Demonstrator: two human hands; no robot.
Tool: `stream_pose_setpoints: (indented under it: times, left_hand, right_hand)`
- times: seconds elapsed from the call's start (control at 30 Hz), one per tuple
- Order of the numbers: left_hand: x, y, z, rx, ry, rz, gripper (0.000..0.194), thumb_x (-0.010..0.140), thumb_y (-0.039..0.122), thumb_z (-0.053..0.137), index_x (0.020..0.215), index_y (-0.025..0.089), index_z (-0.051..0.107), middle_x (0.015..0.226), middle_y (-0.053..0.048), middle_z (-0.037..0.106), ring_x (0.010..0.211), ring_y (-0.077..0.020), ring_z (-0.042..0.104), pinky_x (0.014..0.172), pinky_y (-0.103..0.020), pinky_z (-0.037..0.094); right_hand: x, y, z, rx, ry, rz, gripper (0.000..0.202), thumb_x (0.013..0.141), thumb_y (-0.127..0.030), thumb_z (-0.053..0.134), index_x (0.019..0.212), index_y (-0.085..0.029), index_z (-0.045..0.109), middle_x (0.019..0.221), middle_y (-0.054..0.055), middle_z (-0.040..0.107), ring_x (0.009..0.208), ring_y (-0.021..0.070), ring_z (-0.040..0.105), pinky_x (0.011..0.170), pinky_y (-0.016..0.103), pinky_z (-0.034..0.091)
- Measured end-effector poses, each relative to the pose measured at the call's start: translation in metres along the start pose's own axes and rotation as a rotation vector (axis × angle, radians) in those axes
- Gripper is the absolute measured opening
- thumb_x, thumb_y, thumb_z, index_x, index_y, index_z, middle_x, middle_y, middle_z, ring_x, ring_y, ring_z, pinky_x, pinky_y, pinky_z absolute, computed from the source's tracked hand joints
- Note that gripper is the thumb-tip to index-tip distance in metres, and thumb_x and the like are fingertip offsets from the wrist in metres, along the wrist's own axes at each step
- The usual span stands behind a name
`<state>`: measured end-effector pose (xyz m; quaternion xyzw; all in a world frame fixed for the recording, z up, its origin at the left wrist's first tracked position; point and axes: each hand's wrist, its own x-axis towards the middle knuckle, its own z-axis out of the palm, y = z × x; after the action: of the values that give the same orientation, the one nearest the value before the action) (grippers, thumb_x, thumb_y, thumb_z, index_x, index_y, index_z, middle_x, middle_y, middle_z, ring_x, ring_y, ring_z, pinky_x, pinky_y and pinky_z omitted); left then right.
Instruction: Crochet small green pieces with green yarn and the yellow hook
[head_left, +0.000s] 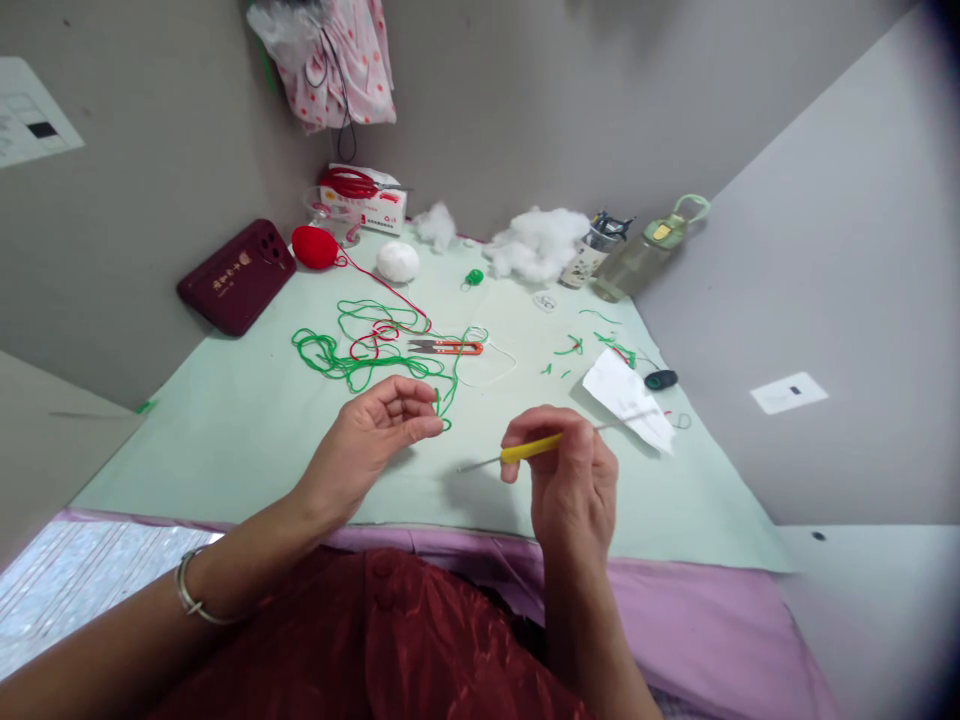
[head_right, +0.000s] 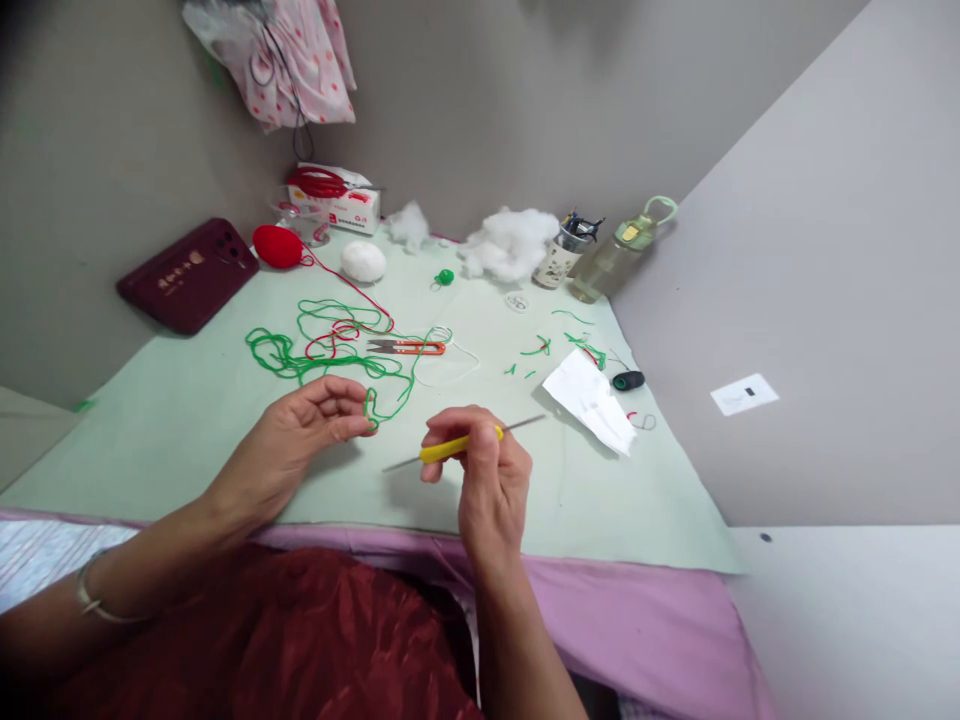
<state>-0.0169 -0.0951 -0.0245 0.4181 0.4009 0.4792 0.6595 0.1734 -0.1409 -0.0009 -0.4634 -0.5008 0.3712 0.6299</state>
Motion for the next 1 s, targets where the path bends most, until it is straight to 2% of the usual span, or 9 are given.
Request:
stream_pose_setpoints:
  times: [0.13, 0.33, 0.5, 0.67, 0.77, 0.9, 1.0]
  left_hand:
    - [-0.002, 0.0, 0.002, -0.03, -0.015, -0.014, 0.027, 0.074, 0.024, 0.091, 0.093, 0.021, 0.072, 0.08, 0.003, 0.071, 0.079, -0.0128, 0.065, 0.08, -0.025, 0.05]
    - [-0.004, 0.004, 0.006, -0.096, -0.003, -0.056, 0.029, 0.074, 0.029, 0.093, 0.091, 0.02, 0.072, 0.078, 0.004, 0.071, 0.08, -0.0125, 0.067, 0.083, -0.026, 0.05]
    - [-0.006, 0.006, 0.008, -0.11, -0.026, -0.064, 0.028, 0.073, 0.027, 0.093, 0.09, 0.019, 0.072, 0.077, 0.004, 0.071, 0.079, -0.0122, 0.068, 0.083, -0.025, 0.05]
    - [-0.008, 0.009, 0.01, -0.158, -0.047, -0.124, 0.029, 0.073, 0.027, 0.092, 0.091, 0.019, 0.07, 0.075, 0.003, 0.072, 0.078, -0.0141, 0.071, 0.08, -0.027, 0.053]
    - [-0.008, 0.011, 0.011, -0.187, -0.073, -0.148, 0.03, 0.073, 0.027, 0.092, 0.091, 0.019, 0.07, 0.075, 0.003, 0.071, 0.075, -0.0131, 0.071, 0.077, -0.025, 0.053]
    - [-0.007, 0.012, 0.01, -0.191, -0.102, -0.152, 0.03, 0.073, 0.024, 0.092, 0.092, 0.019, 0.07, 0.076, 0.004, 0.072, 0.075, -0.0114, 0.071, 0.076, -0.023, 0.053]
    - [-0.007, 0.012, 0.008, -0.168, -0.11, -0.147, 0.028, 0.076, 0.026, 0.091, 0.093, 0.019, 0.071, 0.078, 0.003, 0.073, 0.079, -0.0124, 0.072, 0.08, -0.024, 0.053]
  right_hand:
    - [-0.008, 0.001, 0.006, 0.029, 0.03, -0.118, 0.04, 0.105, -0.047, 0.051, 0.089, -0.02, 0.075, 0.087, 0.005, 0.071, 0.063, 0.0145, 0.07, 0.061, 0.033, 0.06]
    - [-0.012, 0.003, 0.01, -0.114, 0.065, -0.27, 0.029, 0.105, -0.039, 0.055, 0.094, -0.021, 0.075, 0.086, 0.005, 0.073, 0.069, 0.0181, 0.072, 0.062, 0.037, 0.062]
    - [-0.014, 0.001, 0.01, -0.259, 0.019, -0.375, 0.011, 0.098, -0.019, 0.066, 0.092, -0.024, 0.074, 0.085, 0.003, 0.074, 0.081, 0.0187, 0.072, 0.071, 0.036, 0.063]
    - [-0.022, 0.005, 0.014, -0.528, -0.045, -0.6, 0.025, 0.092, -0.006, 0.068, 0.108, -0.025, 0.071, 0.099, 0.007, 0.077, 0.088, 0.0194, 0.074, 0.074, 0.034, 0.064]
    - [-0.025, 0.008, 0.015, -0.577, -0.069, -0.712, 0.037, 0.091, -0.003, 0.065, 0.122, -0.023, 0.067, 0.109, 0.011, 0.077, 0.096, 0.0213, 0.074, 0.079, 0.037, 0.064]
    - [-0.023, 0.006, 0.013, -0.506, -0.157, -0.619, 0.038, 0.093, -0.001, 0.058, 0.123, -0.021, 0.067, 0.114, 0.011, 0.075, 0.103, 0.0207, 0.071, 0.087, 0.037, 0.062]
    - [-0.02, 0.003, 0.009, -0.431, -0.151, -0.527, 0.033, 0.097, -0.004, 0.053, 0.12, -0.023, 0.068, 0.111, 0.008, 0.075, 0.105, 0.0203, 0.07, 0.088, 0.037, 0.061]
